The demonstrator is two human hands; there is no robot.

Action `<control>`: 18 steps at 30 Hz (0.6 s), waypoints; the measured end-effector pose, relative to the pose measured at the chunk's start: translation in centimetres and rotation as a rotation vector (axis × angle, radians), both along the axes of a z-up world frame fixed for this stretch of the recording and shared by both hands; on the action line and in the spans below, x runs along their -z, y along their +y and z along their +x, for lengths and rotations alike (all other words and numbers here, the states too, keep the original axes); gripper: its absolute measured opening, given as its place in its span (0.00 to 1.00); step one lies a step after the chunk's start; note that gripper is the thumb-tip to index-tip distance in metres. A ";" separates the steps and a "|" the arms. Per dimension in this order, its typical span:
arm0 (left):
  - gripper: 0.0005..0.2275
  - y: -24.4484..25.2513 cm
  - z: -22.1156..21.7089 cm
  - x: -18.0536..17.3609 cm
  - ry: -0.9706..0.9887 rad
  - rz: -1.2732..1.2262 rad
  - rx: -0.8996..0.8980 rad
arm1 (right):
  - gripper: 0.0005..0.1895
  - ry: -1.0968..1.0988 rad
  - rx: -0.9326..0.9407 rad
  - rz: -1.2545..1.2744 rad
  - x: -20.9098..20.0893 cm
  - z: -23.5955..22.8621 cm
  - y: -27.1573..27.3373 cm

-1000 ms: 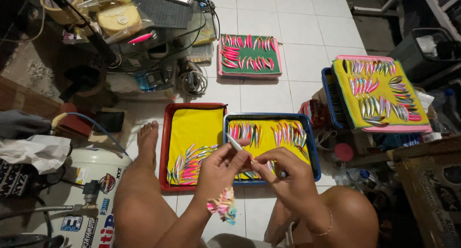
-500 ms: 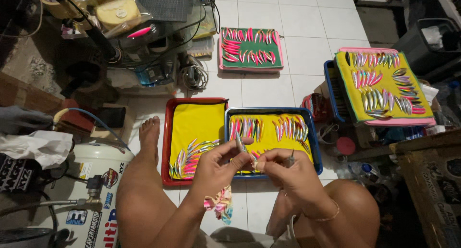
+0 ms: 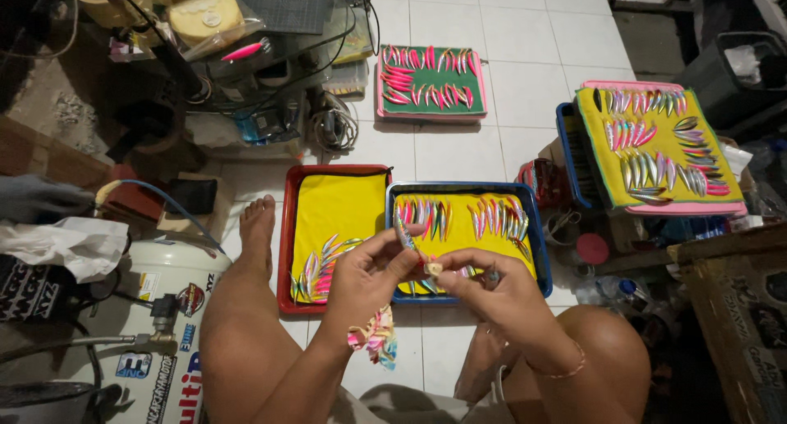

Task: The person assembles fishing lures by hand, picking up lure bodies from trays and attaching small components using a small tool.

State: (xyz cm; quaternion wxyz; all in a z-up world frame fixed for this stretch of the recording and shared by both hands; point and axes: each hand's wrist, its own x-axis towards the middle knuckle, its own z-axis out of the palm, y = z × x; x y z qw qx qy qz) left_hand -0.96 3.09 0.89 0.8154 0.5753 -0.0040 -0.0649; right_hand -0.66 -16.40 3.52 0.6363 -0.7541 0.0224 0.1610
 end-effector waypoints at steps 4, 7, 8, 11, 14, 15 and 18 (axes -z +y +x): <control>0.18 -0.3 -0.1 -0.3 0.034 0.066 -0.006 | 0.04 -0.339 0.026 -0.150 0.7 -0.4 0.9; 0.18 -0.3 -0.2 -0.8 -0.095 0.432 -0.148 | 0.04 -0.664 -0.038 -0.249 0.8 -0.4 0.9; 0.18 -0.2 -0.2 -1.4 0.020 0.370 -0.149 | 0.03 -0.583 -0.036 -0.205 0.8 -0.4 0.8; 0.17 -0.1 -0.2 -1.5 0.113 0.280 -0.162 | 0.03 -0.473 -0.031 -0.151 1.0 -0.5 0.7; 0.13 0.0 -0.1 -0.6 0.065 0.241 -0.141 | 0.02 -0.387 -0.020 -0.128 1.0 -0.5 0.7; 0.12 0.1 -0.1 -0.4 0.042 0.231 -0.112 | 0.02 -0.328 -0.015 -0.111 1.0 -0.6 0.7; 0.11 0.8 -0.3 -1.6 -0.088 0.331 -0.018 | 0.03 -0.144 0.010 0.000 1.6 -0.3 0.4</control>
